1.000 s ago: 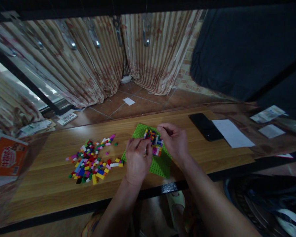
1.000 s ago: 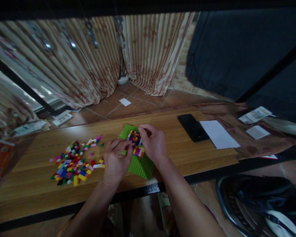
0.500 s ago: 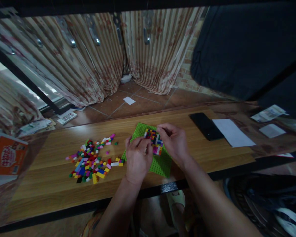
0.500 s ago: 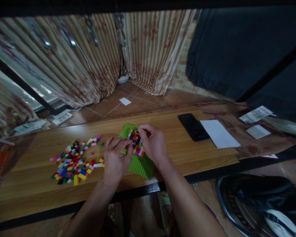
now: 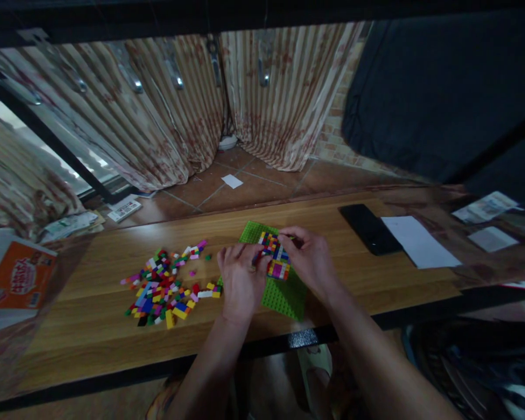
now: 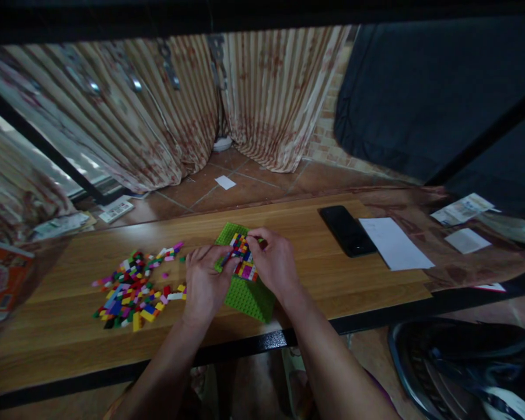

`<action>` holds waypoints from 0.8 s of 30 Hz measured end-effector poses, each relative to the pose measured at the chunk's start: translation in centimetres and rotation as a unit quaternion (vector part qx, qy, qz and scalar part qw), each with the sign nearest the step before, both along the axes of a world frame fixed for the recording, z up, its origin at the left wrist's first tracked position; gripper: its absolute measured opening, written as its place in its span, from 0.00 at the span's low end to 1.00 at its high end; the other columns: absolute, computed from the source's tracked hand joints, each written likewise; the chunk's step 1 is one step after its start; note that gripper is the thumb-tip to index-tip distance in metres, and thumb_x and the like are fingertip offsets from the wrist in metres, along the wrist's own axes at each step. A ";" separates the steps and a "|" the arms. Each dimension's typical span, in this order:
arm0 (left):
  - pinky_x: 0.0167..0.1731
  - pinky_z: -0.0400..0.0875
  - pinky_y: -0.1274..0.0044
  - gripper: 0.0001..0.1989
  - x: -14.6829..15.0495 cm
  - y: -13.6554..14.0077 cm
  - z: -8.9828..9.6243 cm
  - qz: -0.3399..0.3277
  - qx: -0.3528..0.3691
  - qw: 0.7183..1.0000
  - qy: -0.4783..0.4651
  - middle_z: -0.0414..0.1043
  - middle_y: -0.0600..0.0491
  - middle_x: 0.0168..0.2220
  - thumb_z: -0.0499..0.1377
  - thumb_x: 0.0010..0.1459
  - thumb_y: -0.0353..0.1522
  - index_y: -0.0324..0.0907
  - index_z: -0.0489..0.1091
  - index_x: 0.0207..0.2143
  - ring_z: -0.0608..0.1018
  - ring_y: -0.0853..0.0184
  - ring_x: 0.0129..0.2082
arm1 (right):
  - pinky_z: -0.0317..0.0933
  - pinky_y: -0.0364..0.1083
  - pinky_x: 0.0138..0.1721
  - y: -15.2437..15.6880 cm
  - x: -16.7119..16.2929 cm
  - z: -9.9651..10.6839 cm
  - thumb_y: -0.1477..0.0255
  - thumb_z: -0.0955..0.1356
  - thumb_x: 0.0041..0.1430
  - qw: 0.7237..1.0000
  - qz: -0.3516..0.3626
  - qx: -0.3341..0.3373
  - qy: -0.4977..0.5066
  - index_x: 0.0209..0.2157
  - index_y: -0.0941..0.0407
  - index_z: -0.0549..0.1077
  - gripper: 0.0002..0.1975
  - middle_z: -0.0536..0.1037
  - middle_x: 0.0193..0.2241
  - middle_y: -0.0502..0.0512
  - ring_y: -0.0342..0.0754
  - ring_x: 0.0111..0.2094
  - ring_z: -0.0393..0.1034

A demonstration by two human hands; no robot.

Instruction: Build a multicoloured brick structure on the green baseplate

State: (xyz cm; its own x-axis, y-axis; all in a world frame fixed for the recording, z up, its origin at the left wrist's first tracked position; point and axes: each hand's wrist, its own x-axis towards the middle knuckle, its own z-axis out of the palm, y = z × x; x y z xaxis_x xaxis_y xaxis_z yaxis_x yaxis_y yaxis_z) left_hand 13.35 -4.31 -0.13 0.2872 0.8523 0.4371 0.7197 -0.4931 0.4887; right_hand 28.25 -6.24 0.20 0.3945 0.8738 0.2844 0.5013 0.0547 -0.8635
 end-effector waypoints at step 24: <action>0.45 0.64 0.65 0.13 -0.3 -0.1 -1.1 0.007 -0.049 0.999 -0.005 0.75 0.49 0.40 0.60 0.55 0.30 0.43 0.71 0.44 0.73 0.58 0.42 | 0.62 0.58 0.49 0.6 -1.0 -1.7 0.66 0.69 0.51 0.994 0.039 -0.064 -0.082 0.46 0.54 0.75 0.18 0.79 0.42 0.60 0.57 0.44 0.72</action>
State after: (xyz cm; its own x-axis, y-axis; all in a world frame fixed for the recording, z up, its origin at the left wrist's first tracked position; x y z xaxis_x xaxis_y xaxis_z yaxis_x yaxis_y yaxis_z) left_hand 13.09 -4.36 -1.20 0.2708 0.8953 0.3536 0.7218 -0.4319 0.5408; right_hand 27.29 -5.66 -1.49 0.2815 0.9330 0.2241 0.6347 -0.0058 -0.7728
